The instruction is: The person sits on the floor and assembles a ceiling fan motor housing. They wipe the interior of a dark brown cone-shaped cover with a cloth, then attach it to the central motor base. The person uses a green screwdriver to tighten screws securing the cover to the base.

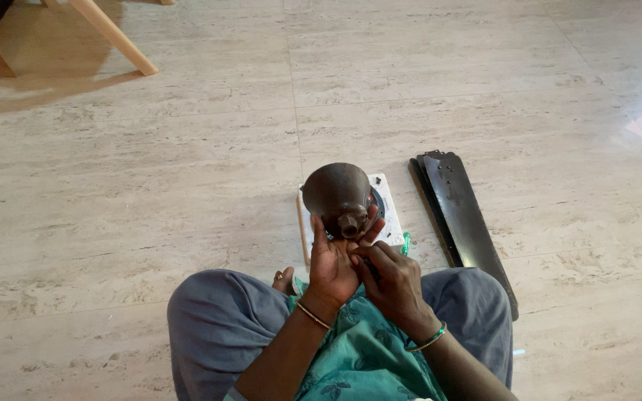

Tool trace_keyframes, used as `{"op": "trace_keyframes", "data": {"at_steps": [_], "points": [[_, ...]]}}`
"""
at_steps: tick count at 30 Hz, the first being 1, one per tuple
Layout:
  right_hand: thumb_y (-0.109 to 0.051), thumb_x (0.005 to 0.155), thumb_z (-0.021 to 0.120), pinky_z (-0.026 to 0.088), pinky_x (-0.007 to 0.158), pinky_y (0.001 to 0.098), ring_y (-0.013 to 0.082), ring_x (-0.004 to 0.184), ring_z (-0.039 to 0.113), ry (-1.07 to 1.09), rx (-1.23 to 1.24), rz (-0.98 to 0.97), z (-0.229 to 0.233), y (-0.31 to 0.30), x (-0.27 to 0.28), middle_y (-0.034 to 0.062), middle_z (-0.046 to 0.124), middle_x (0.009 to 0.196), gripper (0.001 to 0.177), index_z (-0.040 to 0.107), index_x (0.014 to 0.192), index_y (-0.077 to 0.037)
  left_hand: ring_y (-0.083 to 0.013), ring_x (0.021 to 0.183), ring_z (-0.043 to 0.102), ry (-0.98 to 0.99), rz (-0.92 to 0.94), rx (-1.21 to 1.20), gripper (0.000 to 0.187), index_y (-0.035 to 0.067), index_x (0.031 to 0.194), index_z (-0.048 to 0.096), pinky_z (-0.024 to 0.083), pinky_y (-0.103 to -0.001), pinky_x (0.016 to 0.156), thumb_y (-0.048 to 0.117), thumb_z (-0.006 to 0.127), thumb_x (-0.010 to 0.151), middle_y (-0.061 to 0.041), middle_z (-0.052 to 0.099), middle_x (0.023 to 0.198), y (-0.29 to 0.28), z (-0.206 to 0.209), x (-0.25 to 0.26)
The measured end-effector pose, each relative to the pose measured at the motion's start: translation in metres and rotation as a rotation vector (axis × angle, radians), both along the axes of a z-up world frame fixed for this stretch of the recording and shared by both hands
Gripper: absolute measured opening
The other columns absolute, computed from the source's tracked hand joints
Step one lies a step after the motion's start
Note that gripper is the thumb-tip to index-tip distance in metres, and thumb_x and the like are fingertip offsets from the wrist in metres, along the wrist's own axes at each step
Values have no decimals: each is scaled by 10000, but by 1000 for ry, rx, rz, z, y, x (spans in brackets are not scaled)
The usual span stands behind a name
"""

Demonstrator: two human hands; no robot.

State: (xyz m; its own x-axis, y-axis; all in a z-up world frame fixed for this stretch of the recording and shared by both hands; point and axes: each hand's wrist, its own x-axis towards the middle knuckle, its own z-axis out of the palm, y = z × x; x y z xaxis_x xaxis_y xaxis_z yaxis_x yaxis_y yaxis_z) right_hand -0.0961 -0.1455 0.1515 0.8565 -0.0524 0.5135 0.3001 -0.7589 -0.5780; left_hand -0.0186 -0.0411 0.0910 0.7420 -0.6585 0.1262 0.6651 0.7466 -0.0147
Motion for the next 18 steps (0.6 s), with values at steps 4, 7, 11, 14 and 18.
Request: {"op": "trace_keyframes", "data": {"at_steps": [4,7,11,14,18], "points": [[-209,893,775,538,584,352,218,691,703,-135,53,2,-21,0,-9,88,713,856,158,725,953,-71,-352,1302,602,31,-55,-75,882,44,1600,261,524,-514,1059,660,505,1019,-233,527,1487,0,-4,1],[-238,966,710,513,573,324,180,679,662,-13,440,52,-35,-17,-6,110,708,858,209,725,1022,-37,-363,1247,638,56,-118,-166,838,36,1613,301,548,-495,1036,628,504,1056,-255,499,1508,-2,0,4],[-271,1055,595,534,619,308,174,746,651,154,1310,63,-49,-50,-8,105,689,922,301,675,1213,-28,-289,1166,669,-111,-107,-75,719,77,1552,422,582,-411,888,556,557,1033,-197,550,1495,1,1,6],[-224,969,585,615,754,336,197,881,708,252,1563,66,-53,-73,-9,121,707,1025,353,625,1234,6,-278,1200,671,-174,-41,10,629,76,1496,491,519,-300,704,460,654,1026,-165,626,1407,2,-9,10],[-157,917,591,628,821,329,199,953,740,329,1518,-7,-55,-81,-13,142,735,1088,383,617,1252,26,-172,1203,676,-238,24,237,566,135,1361,587,416,-194,562,300,808,867,-92,726,1298,5,-36,17]]}}
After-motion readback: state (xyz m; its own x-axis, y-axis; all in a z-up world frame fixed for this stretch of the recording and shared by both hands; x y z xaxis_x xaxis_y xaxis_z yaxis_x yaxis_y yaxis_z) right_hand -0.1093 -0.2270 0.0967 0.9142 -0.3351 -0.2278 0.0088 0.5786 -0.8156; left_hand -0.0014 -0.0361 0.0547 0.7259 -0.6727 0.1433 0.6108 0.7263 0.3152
